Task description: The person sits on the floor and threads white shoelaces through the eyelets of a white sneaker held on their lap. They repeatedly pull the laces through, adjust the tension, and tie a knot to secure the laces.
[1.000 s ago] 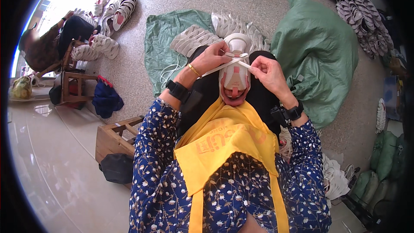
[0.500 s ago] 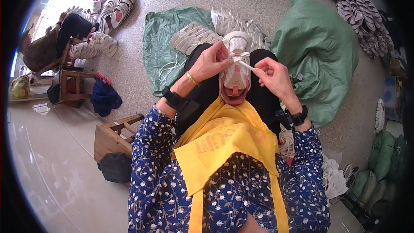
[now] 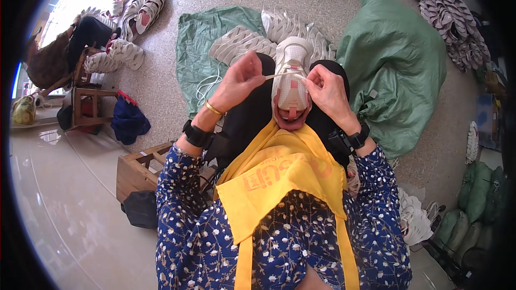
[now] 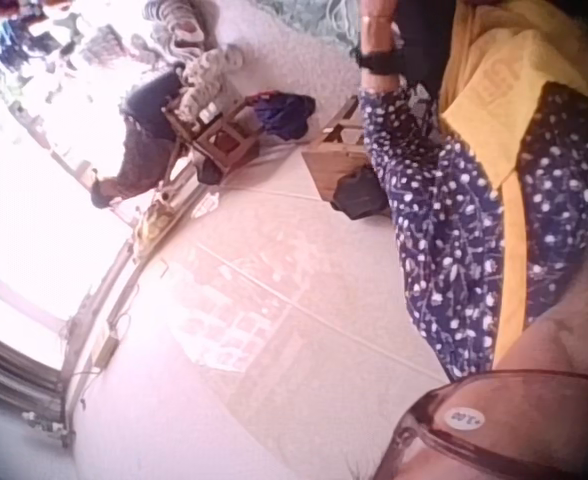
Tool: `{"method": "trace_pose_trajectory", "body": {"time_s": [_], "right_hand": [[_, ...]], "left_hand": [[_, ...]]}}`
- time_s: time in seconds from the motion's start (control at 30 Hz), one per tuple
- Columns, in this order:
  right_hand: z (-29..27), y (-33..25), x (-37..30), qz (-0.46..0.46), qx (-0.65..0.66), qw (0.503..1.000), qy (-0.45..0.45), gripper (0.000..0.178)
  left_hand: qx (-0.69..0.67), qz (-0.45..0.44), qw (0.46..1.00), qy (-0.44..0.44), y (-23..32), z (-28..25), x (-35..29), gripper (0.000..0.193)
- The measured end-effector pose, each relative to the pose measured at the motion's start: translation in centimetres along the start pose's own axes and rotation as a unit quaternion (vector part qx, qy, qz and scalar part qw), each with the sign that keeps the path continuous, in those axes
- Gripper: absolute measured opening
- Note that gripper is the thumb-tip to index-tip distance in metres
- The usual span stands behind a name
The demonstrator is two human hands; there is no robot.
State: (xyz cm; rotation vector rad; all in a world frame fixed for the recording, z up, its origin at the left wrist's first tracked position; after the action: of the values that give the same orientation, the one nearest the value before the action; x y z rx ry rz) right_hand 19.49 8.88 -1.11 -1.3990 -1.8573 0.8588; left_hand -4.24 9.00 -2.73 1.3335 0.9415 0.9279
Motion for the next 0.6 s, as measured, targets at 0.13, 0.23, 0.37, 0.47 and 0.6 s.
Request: {"method": "trace_pose_trajectory", "body": {"time_s": [0.13,0.23,0.37,0.47,0.6], "right_hand": [[-0.3,-0.2,0.0,-0.024,-0.032,0.999,0.006,0.02],[-0.2,-0.7,0.0,-0.03,-0.046,0.998,0.006,0.019],[0.0,-1.2,0.3,-0.044,-0.052,0.998,0.013,0.018],[-0.1,-1.5,0.6,-0.037,-0.054,0.998,0.005,0.016],[-0.3,-2.3,1.3,-0.116,-0.106,0.987,0.009,0.011]], "left_hand": [[0.211,0.042,0.977,0.0,2.0,1.5,-0.5,0.015],[0.303,0.133,0.943,0.023,3.7,1.9,-0.3,0.015],[0.356,0.193,0.913,0.048,4.9,2.1,0.0,0.012],[0.385,0.232,0.89,0.07,6.4,2.9,0.1,0.011],[0.395,0.236,0.884,0.086,6.4,3.4,0.5,0.01]]}}
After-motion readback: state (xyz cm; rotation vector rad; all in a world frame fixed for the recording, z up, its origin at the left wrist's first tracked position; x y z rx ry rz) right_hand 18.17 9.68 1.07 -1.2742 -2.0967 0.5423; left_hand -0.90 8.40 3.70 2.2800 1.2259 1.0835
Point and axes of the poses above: each hand's wrist, its own x-axis towards the middle knuckle, its own z-axis out of the palm, y = z × x, the point moved 5 cm from there along x, towards the middle knuckle
